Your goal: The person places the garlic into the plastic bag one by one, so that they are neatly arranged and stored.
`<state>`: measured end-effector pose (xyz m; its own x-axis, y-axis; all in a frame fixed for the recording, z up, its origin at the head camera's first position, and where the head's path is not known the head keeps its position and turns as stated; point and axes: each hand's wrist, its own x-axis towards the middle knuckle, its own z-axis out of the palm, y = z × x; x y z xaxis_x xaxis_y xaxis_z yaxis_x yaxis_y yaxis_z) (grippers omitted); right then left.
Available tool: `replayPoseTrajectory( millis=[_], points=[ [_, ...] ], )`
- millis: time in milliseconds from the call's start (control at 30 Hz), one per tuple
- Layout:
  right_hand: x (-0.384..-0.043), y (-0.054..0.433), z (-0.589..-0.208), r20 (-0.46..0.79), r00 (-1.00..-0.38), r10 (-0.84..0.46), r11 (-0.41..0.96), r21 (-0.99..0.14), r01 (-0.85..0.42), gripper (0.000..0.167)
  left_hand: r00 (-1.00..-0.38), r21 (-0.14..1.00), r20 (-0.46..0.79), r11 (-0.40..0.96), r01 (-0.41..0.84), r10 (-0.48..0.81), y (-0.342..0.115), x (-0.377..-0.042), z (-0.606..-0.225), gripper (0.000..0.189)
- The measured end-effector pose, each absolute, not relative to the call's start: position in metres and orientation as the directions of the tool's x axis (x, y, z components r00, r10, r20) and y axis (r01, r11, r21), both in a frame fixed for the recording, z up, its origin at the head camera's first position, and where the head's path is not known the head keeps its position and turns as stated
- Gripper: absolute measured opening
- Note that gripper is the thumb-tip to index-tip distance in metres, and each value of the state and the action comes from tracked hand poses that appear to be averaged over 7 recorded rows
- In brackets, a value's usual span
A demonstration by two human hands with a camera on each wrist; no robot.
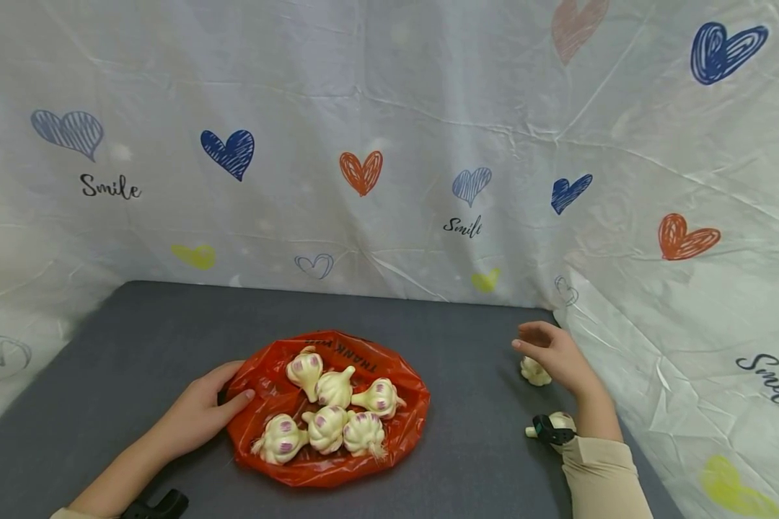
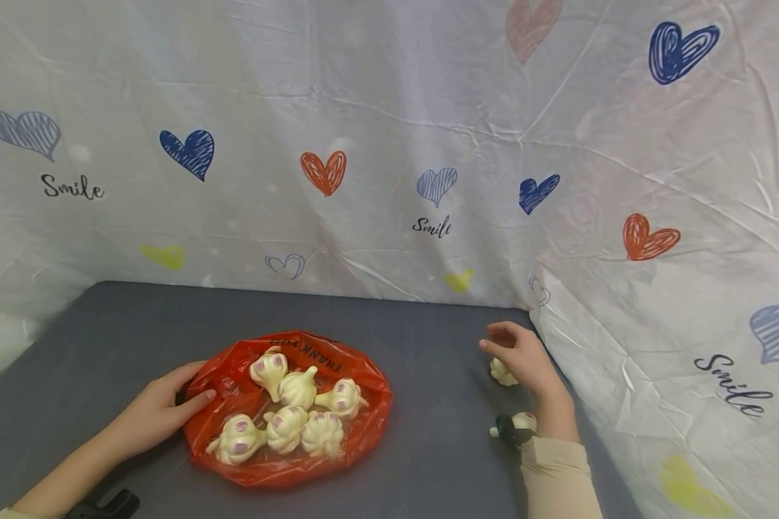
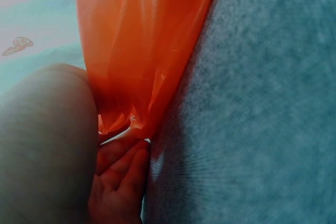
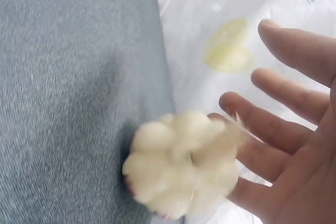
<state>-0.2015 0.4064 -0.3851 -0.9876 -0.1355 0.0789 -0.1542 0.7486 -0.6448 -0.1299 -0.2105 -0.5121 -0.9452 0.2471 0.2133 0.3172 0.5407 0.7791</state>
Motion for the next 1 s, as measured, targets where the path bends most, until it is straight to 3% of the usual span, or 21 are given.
replayPoseTrajectory(
  millis=[667, 1000],
  points=[
    [-0.196, 0.422, -0.383, -0.101, -0.991, -0.087, 0.826, -0.564, -0.015, 0.066, -0.944, 0.782, 0.207, 0.536, 0.317, 0.257, -0.210, -0.129, -0.510, 0.054],
    [-0.195, 0.422, -0.383, -0.131, -0.988, -0.085, 0.830, -0.558, 0.002, 0.068, -0.943, 0.779, 0.212, 0.538, 0.322, 0.257, -0.210, -0.128, -0.509, 0.054]
  ],
)
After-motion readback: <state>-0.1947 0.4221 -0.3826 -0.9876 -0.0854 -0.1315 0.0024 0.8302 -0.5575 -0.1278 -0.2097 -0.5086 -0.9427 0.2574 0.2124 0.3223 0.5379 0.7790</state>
